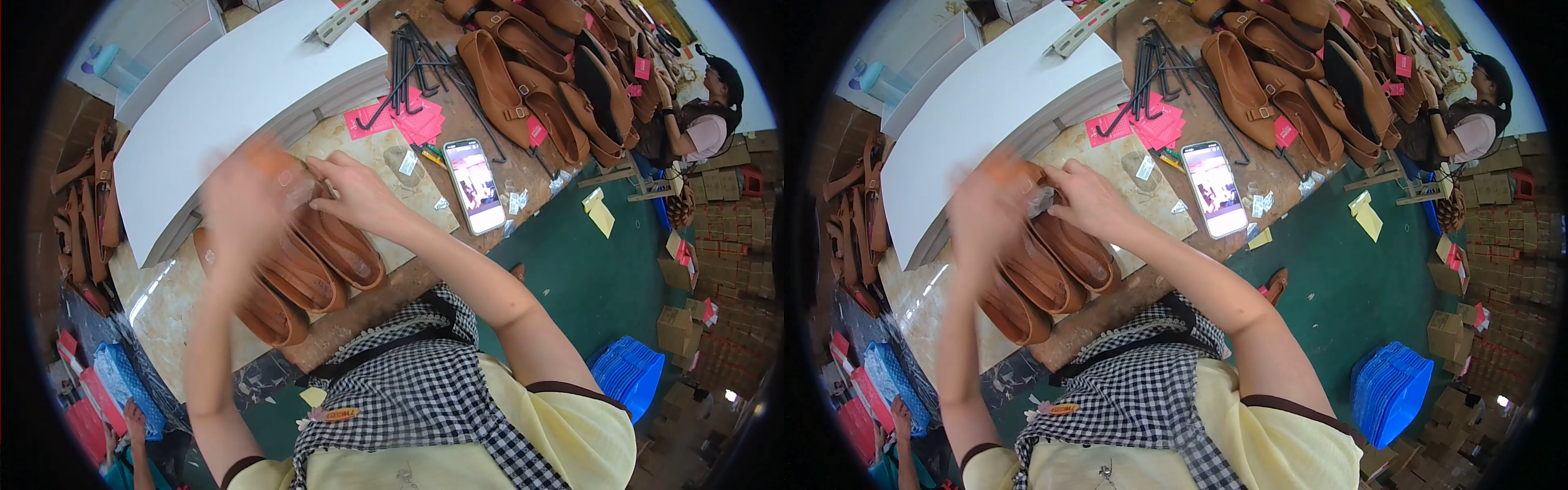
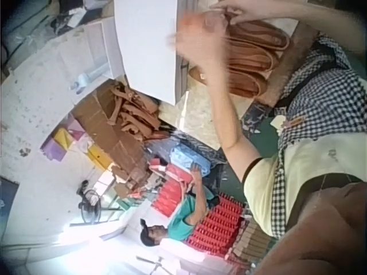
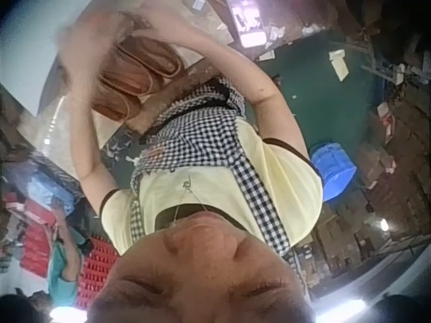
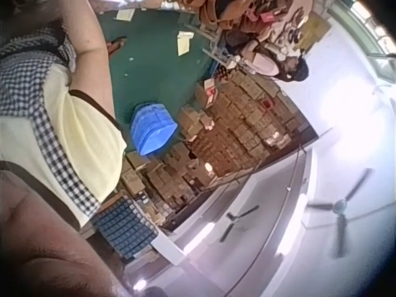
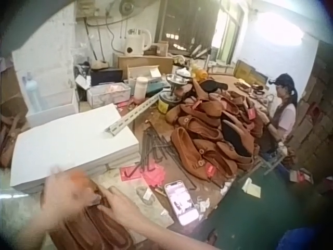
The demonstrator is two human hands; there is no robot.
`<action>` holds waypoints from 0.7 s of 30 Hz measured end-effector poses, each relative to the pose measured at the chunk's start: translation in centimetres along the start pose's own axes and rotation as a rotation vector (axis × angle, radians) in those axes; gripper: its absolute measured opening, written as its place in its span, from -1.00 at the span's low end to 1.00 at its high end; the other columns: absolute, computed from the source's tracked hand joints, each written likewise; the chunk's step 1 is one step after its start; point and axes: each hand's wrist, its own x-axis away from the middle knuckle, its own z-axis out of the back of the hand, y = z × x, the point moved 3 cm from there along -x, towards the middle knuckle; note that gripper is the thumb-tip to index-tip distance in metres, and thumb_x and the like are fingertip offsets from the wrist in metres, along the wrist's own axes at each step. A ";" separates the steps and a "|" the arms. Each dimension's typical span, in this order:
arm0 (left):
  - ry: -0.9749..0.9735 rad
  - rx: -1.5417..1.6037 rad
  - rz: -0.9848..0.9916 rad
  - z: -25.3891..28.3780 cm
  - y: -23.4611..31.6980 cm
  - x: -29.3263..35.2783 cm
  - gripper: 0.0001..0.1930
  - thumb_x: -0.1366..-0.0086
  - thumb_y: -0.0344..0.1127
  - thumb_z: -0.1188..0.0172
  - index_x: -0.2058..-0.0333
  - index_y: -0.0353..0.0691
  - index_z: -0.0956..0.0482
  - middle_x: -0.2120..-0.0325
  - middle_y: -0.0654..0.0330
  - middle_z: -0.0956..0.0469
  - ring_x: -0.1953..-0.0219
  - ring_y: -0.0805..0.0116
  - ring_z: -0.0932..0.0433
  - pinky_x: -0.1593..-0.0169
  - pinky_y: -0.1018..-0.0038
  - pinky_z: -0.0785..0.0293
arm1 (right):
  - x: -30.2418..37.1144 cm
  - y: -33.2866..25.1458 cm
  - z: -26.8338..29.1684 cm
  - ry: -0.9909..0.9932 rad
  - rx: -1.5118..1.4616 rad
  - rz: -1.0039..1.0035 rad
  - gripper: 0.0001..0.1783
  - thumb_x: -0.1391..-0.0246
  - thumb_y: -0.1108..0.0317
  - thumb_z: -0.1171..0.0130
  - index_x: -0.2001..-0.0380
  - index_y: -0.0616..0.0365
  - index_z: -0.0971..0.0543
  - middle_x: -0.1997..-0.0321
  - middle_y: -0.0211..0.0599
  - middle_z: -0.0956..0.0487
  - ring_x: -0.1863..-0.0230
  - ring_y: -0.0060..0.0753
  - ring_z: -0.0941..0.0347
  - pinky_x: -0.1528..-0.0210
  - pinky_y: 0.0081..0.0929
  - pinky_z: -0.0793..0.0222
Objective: Clean and inspect finished shoes, adding paper stuffing and tags in a manufacturing setting.
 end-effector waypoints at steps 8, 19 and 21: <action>0.346 -0.091 0.363 -5.0 -15.5 -5.6 -0.48 -0.36 0.06 -0.01 -0.26 0.15 -0.36 -0.11 -0.11 -0.40 -0.16 -0.08 -0.37 -0.16 -0.18 -0.19 | 6.4 -2.4 2.9 0.067 -0.257 -0.052 -0.47 -0.09 0.34 -0.23 -0.14 0.20 -0.44 0.10 -0.12 -0.46 0.05 -0.09 -0.43 0.00 -0.29 -0.39; 0.468 0.717 -0.144 -0.9 1.0 10.7 -0.80 0.00 -0.26 -0.31 0.44 -0.26 -0.64 0.45 0.07 -0.62 0.41 0.16 -0.60 0.23 0.34 -0.52 | 5.4 -7.8 2.1 -0.430 -1.819 -0.892 -0.54 -0.22 0.19 -0.15 -0.13 0.13 -0.44 0.02 -0.31 -0.58 0.05 -0.46 -0.55 0.04 -0.46 -0.54; 0.548 0.784 -0.037 -2.5 -0.5 11.4 -0.80 -0.03 -0.30 -0.27 0.38 -0.29 -0.60 0.41 0.05 -0.58 0.39 0.18 -0.60 0.21 0.36 -0.53 | 5.5 -8.5 2.2 -0.697 -1.681 -0.671 -0.59 -0.18 0.32 -0.18 -0.08 0.15 -0.46 0.05 -0.32 -0.58 0.07 -0.51 -0.53 0.05 -0.49 -0.50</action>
